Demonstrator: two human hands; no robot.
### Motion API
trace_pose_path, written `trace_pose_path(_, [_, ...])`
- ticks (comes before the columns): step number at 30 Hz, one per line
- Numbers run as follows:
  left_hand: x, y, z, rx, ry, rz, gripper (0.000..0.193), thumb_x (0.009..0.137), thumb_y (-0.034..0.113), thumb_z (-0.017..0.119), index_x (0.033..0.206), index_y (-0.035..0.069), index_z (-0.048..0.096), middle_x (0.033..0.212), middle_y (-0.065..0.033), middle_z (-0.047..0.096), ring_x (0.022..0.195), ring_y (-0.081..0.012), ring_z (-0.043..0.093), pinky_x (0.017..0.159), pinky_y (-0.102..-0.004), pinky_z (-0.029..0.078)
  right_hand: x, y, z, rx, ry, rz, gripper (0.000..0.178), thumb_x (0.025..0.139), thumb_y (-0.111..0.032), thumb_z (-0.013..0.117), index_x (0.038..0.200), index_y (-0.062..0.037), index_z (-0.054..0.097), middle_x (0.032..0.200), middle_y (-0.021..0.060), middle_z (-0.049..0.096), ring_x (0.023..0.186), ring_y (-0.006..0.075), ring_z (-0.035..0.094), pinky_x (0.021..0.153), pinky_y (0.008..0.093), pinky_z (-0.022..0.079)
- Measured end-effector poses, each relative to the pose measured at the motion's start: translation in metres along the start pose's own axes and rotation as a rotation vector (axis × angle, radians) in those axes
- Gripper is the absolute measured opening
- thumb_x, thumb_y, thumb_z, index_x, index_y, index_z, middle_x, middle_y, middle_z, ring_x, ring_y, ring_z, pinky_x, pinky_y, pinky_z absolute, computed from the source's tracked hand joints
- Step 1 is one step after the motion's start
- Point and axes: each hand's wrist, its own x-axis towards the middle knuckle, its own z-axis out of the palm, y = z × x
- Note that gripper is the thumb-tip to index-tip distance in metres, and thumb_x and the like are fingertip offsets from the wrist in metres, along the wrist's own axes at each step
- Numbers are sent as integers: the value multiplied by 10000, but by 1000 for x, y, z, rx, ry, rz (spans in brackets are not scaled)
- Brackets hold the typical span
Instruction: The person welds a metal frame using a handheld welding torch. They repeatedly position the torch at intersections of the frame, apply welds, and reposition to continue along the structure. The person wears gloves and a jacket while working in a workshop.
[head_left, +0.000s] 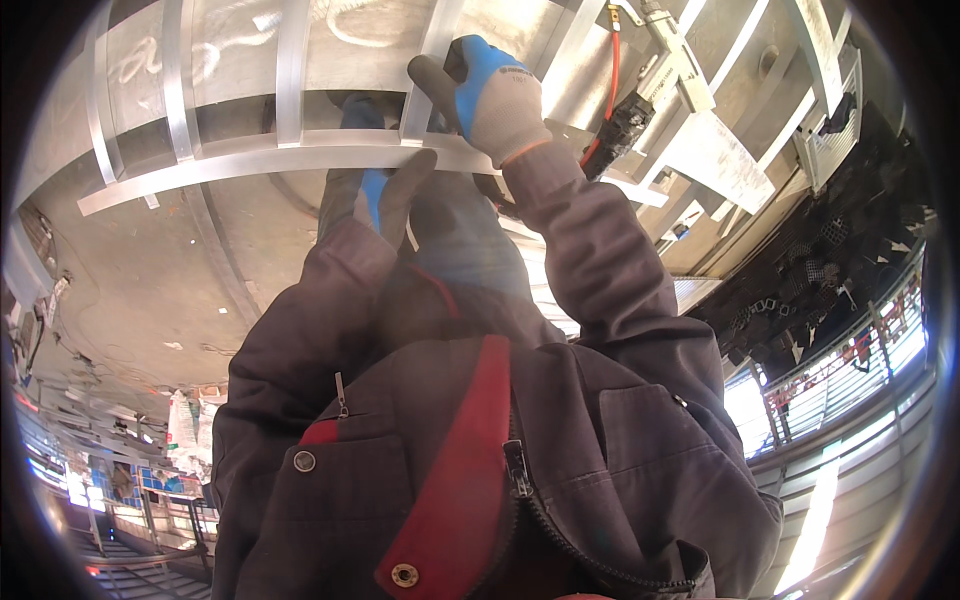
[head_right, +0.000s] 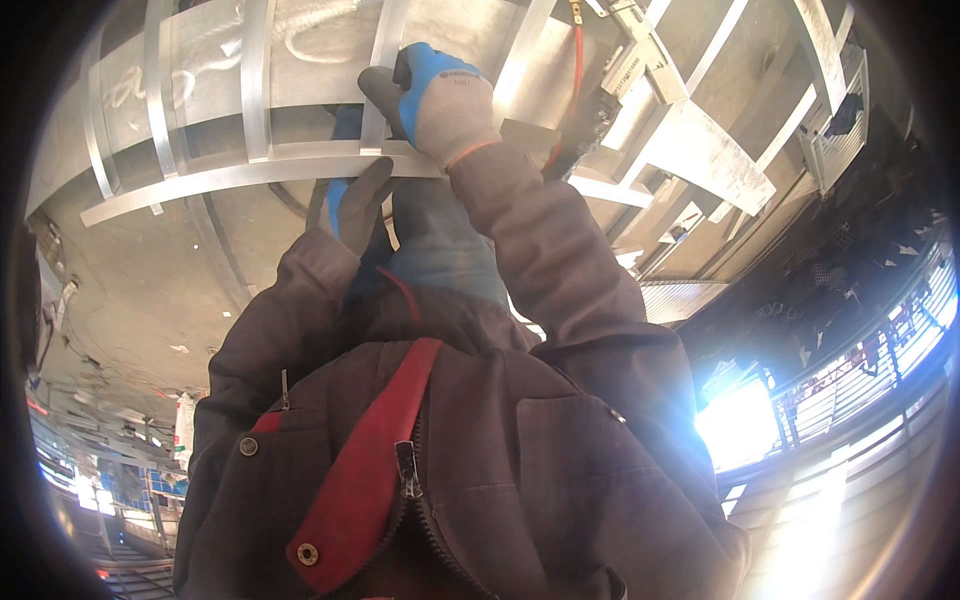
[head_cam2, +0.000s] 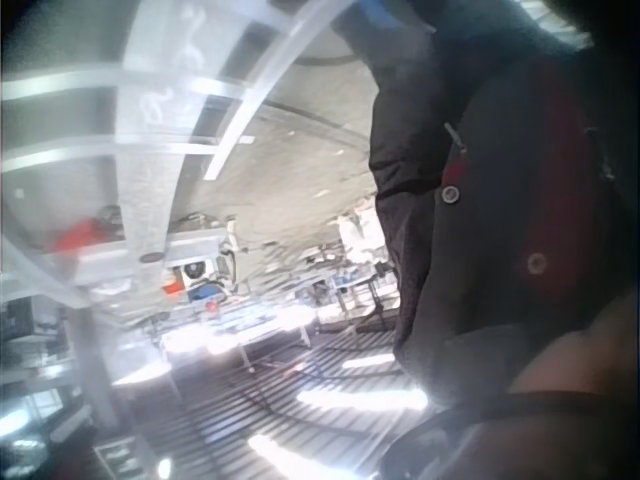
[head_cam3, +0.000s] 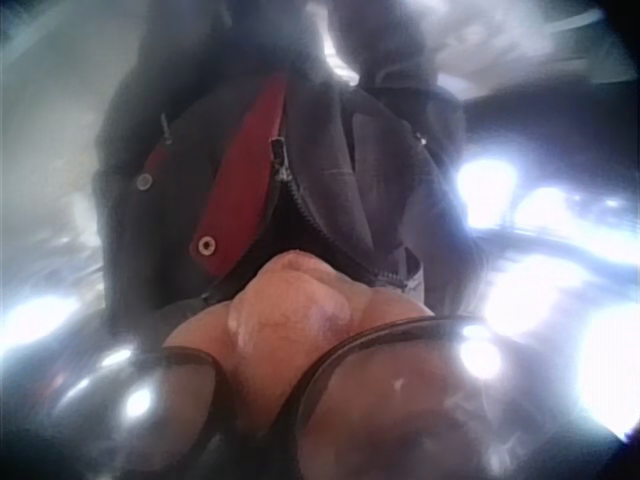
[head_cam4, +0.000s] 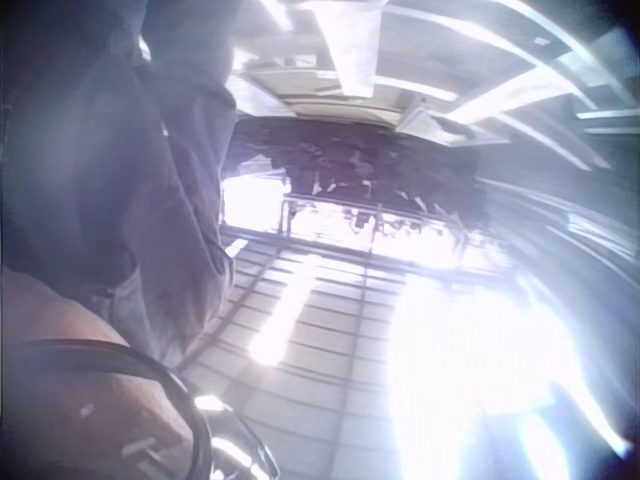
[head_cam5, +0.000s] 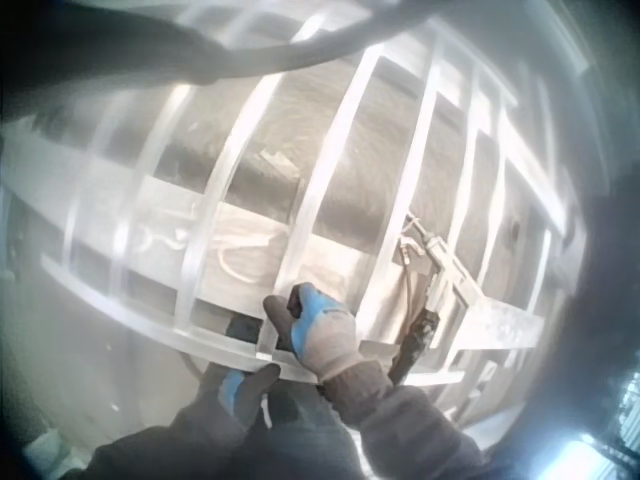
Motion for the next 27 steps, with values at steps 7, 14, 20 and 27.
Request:
trace_pose_path(7, [-42,38,-27,578,-178,119,286,989,82,641,1242,-50,659,1049,-98,698,980,-176,670,847,-315,544,1,4,3,36,36,-41,606,905,-625,692,1020,-30,698,930,114,749,871,288,722,801,399,553])
trace_pose_path(14, [4,136,-17,540,136,434,361,1033,182,656,1323,-33,654,1031,-64,706,891,-133,650,796,-275,535,-2,8,-1,65,20,-50,544,926,-559,687,1050,-29,703,1043,134,742,935,307,717,827,417,556])
trace_pose_path(20, [68,165,31,1129,151,524,797,902,454,759,1544,94,455,951,-163,732,881,-333,707,779,-448,555,-12,27,4,165,106,-253,390,951,-394,704,1131,-49,715,1016,145,753,910,342,721,828,427,570])
trace_pose_path(27, [122,160,40,1481,241,587,852,849,555,789,1429,-14,533,960,-143,737,884,-332,708,771,-437,558,-45,37,8,75,62,-207,248,959,-310,655,1115,-135,739,1040,128,749,971,350,706,865,449,560])
